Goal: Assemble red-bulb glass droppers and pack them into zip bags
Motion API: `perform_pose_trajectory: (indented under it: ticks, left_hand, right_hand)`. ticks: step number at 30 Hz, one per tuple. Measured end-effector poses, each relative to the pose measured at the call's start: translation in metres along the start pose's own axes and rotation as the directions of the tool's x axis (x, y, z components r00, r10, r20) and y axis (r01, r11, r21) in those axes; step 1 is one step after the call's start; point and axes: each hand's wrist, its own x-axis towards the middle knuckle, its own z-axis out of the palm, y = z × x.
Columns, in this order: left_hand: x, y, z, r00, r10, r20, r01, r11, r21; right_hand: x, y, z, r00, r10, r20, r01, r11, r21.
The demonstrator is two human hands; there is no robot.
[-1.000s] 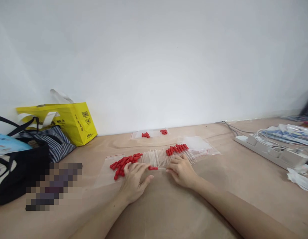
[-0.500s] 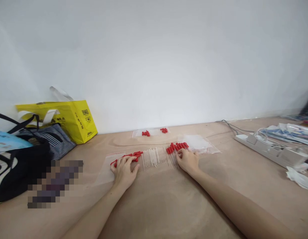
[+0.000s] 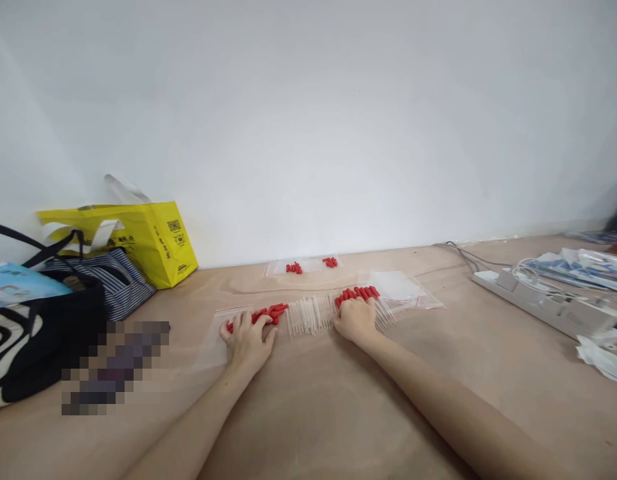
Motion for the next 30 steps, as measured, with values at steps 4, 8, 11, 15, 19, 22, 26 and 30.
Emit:
perform_pose_trajectory:
  ticks: [4, 8, 11, 15, 19, 22, 26, 30]
  left_hand:
    - [0.002, -0.001, 0.003, 1.0, 0.014, -0.015, -0.013, 1.0, 0.026]
    - [0.004, 0.001, 0.009, 0.998, 0.054, -0.043, -0.052, 0.998, 0.046]
    - [0.006, 0.003, 0.013, 0.994, 0.076, -0.081, -0.073, 0.996, 0.043]
    - [0.012, 0.004, 0.017, 0.987, 0.069, -0.142, -0.067, 0.998, 0.015]
    - [0.012, 0.006, 0.016, 0.984, 0.066, -0.165, -0.068, 0.998, -0.004]
    - [0.002, 0.009, 0.009, 0.971, 0.134, -0.197, -0.152, 0.985, -0.079]
    - [-0.018, 0.015, -0.007, 0.935, 0.334, -0.118, -0.354, 0.9, -0.253]
    - [-0.033, 0.016, -0.02, 0.913, 0.407, 0.034, -0.37, 0.86, -0.35]
  right_hand:
    - [0.009, -0.009, 0.001, 0.998, 0.016, 0.056, -0.013, 0.999, -0.042]
    - [0.013, -0.014, 0.002, 0.997, 0.021, 0.08, -0.016, 0.998, -0.059]
    - [0.01, -0.014, -0.002, 0.997, 0.007, 0.073, -0.003, 0.998, -0.059]
    - [-0.007, -0.007, -0.013, 0.994, -0.106, 0.041, 0.107, 0.993, -0.044]
    - [-0.034, 0.006, -0.017, 0.914, -0.406, 0.009, 0.406, 0.911, -0.069]
    - [-0.049, 0.017, -0.014, 0.87, -0.492, 0.021, 0.492, 0.868, -0.069]
    - [-0.055, 0.026, -0.012, 0.856, -0.516, 0.039, 0.516, 0.856, -0.011]
    - [-0.054, 0.03, -0.013, 0.85, -0.525, 0.042, 0.522, 0.85, 0.07]
